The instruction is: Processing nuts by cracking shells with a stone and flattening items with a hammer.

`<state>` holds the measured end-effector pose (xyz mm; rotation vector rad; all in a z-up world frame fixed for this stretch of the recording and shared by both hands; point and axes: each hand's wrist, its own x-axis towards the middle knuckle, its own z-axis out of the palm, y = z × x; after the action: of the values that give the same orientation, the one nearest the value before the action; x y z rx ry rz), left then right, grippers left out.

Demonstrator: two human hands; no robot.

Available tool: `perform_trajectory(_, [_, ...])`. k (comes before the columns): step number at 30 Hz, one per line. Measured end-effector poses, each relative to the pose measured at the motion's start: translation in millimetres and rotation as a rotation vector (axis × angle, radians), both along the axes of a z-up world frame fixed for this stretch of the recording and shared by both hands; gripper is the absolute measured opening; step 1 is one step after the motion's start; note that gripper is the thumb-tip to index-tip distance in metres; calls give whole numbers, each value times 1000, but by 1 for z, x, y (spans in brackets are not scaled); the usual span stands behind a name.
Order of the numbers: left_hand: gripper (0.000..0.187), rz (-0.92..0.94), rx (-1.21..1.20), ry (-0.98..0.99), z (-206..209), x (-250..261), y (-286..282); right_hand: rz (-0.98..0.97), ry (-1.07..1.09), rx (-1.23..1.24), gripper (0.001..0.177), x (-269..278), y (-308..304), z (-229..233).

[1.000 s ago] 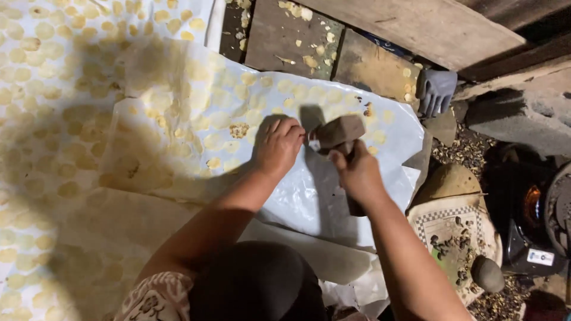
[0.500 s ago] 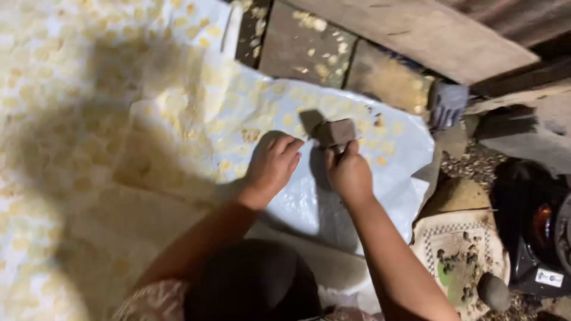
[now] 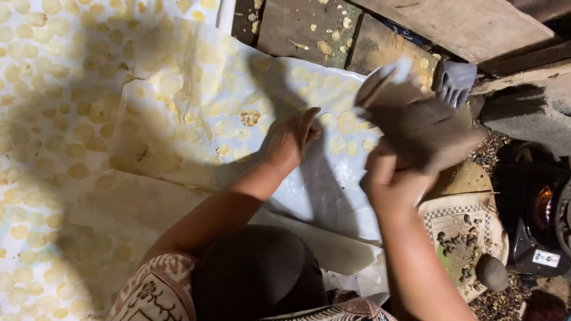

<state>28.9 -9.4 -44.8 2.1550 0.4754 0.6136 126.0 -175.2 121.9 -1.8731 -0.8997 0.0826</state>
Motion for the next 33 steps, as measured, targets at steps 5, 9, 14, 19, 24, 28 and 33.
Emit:
perform_trajectory(5, [24,217,267,175,42,-53,3,27,-203,-672,28,7,18,-118])
perform_trajectory(9, [25,120,91,17,29,-80,-6,-23,-98,-792,53,-6,17,-97])
perform_trajectory(14, [24,161,289,33,51,-52,9,16,80,-530,41,-5,37,-18])
perform_trajectory(19, [39,233,93,35,23,-34,-1,-40,191,-323,28,-30,22,38])
perform_trajectory(24, [41,306,205,303,-19,-42,4,47,-307,-481,25,-18,16,-115])
perform_trajectory(28, [43,441,194,90,42,-60,23,59,-148,-725,52,-26,49,-97])
perform_trajectory(33, [43,394,414,167,33,-60,24,196,-127,-723,45,-6,62,-54])
